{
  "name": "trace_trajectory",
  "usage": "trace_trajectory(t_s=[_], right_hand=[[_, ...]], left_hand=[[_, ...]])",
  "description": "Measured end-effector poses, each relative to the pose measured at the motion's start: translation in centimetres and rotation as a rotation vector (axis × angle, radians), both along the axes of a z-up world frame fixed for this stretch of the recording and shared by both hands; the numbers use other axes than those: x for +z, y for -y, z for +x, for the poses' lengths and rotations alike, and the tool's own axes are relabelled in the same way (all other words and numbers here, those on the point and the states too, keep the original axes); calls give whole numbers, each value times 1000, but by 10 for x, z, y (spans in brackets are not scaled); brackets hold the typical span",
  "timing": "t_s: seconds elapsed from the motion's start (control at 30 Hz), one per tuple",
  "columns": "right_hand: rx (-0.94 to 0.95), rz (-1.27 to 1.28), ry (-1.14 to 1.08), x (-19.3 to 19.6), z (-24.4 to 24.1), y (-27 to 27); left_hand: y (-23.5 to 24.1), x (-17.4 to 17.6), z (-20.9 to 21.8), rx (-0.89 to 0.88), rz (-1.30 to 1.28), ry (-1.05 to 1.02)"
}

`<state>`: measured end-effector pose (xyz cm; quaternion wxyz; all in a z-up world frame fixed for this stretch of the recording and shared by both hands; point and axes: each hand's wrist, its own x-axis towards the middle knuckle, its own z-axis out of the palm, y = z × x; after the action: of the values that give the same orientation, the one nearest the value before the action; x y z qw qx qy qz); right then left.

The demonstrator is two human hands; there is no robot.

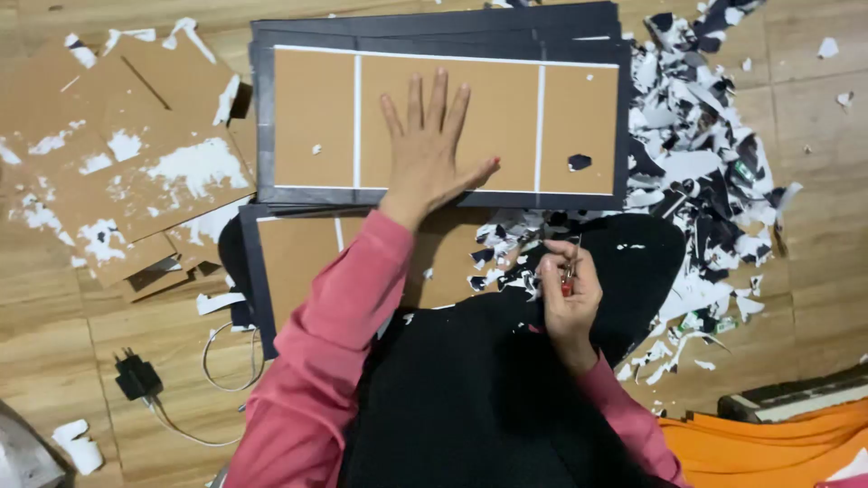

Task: Trimming the edges of printed cardboard sheets using scissors and a utility knife

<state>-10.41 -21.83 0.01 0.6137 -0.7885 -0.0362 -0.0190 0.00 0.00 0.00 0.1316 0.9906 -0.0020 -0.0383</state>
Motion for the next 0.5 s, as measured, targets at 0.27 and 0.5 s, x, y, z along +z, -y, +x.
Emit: trace_trajectory(t_s=[0.27,0.5], right_hand=[[67,529,-420,-29,18,33],[192,478,-380,-37,26,4]], left_hand=[[26,-1,-39,-100,1,67],[59,5,-25,-201,42,19]])
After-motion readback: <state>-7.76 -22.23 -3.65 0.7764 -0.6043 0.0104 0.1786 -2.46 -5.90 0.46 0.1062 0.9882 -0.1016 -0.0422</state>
